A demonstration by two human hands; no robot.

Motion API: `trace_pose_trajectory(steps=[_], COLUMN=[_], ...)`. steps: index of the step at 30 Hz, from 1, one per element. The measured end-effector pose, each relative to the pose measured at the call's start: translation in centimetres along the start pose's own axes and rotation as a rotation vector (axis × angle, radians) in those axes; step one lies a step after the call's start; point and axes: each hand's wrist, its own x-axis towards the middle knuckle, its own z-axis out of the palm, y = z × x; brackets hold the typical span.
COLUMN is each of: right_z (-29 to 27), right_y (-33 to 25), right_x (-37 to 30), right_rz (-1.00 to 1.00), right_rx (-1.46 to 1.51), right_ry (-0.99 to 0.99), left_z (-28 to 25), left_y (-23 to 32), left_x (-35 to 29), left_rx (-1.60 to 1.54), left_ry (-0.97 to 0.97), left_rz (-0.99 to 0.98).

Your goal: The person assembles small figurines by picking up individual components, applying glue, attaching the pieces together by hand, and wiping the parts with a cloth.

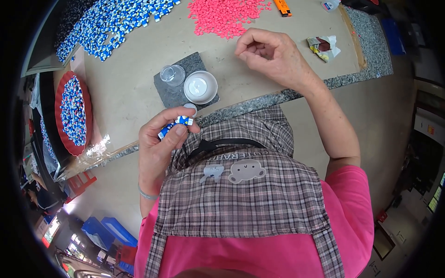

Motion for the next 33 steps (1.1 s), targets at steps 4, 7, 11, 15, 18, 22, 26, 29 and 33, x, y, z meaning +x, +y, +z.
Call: trace_pose_trajectory(steps=[4,7,11,15,18,22,26,29,33], right_z=[1.1,1.7,1.8,1.7,1.8,1.5,1.6,2.0,2.4], right_y=[-0.7,-0.6,-0.6,-0.4,-0.3,-0.2,0.7,1.2,1.8], right_x=[-0.3,-0.4,-0.6,-0.9,-1.0,-1.5,-2.1,-2.3,-2.5], right_rz=[0.09,0.103,0.061,0.046,0.054,0.146,0.15,0.157,0.163], right_rx=[0.181,0.314,0.345,0.318,0.32,0.464,0.508,0.536,0.529], right_ry=[-0.089,-0.103,-0.107,-0.096,-0.116,-0.108,-0.124,-0.116,-0.129], left_z=[0.0,-0.1,-0.3,-0.4,-0.2,0.4,0.8,1.2,1.8], left_y=[-0.1,-0.1,-0.1,0.1,0.1,0.1,0.0,-0.1,-0.1], left_x=[-0.4,-0.5,-0.6,-0.8,-1.0,-1.1,-0.9,-0.8,-0.7], left_rx=[-0.008,-0.011,-0.008,-0.058,-0.063,-0.043,0.001,0.006,-0.002], left_ry=[-0.008,-0.008,-0.009,-0.026,0.017,0.064,0.058,0.058,0.1], left_rz=[-0.021,-0.015,-0.005,-0.036,-0.033,-0.041,-0.041,-0.051,-0.047])
